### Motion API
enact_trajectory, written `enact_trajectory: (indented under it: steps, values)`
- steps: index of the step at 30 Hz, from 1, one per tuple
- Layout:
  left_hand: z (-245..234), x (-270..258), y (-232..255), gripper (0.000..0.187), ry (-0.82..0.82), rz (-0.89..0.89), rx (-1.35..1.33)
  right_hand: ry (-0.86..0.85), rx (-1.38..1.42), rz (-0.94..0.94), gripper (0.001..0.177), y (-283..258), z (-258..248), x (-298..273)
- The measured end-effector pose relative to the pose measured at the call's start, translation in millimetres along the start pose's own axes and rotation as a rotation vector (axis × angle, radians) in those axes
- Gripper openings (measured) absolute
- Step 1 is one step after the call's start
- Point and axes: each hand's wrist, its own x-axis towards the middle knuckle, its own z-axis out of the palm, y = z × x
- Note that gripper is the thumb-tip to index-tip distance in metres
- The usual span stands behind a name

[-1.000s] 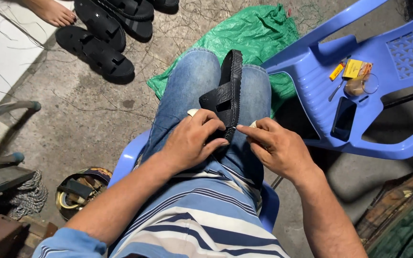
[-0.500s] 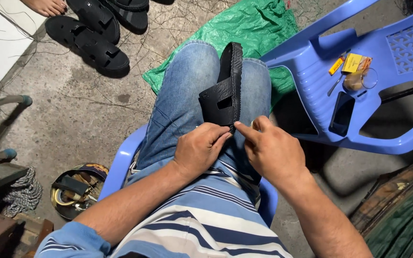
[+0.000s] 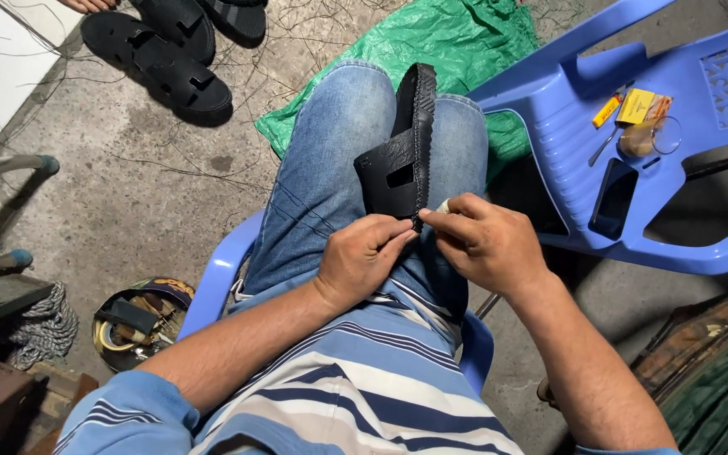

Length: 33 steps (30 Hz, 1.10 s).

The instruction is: A person is manually stitching the strap of a black sandal using a needle and thread while sitting on a chair.

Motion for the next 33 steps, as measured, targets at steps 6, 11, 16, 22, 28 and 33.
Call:
enact_trajectory:
  steps: [6,11,16,22,28,33]
  values:
    - [-13,5,5,0.013,-0.151,0.032,0.126,0.055,-0.084,-0.045,0.026,-1,2,1]
    - [-50,16,17,0.013,-0.384,-0.086,0.198,-0.003,-0.145,-0.099,0.026,-6,-18,11]
    - [-55,14,35,0.016,-0.608,-0.127,0.237,-0.102,-0.11,-0.135,0.022,-6,-29,26]
    - [-58,43,49,0.009,-0.525,-0.11,-0.308,-0.143,-0.057,-0.183,0.02,-1,-34,33]
    - [-38,28,26,0.014,-0.252,-0.218,-0.097,-0.236,-0.018,-0.14,0.016,3,-41,40]
    - [-20,4,12,0.024,-0.16,-0.663,-0.078,-0.262,-0.023,-0.169,0.011,1,-42,47]
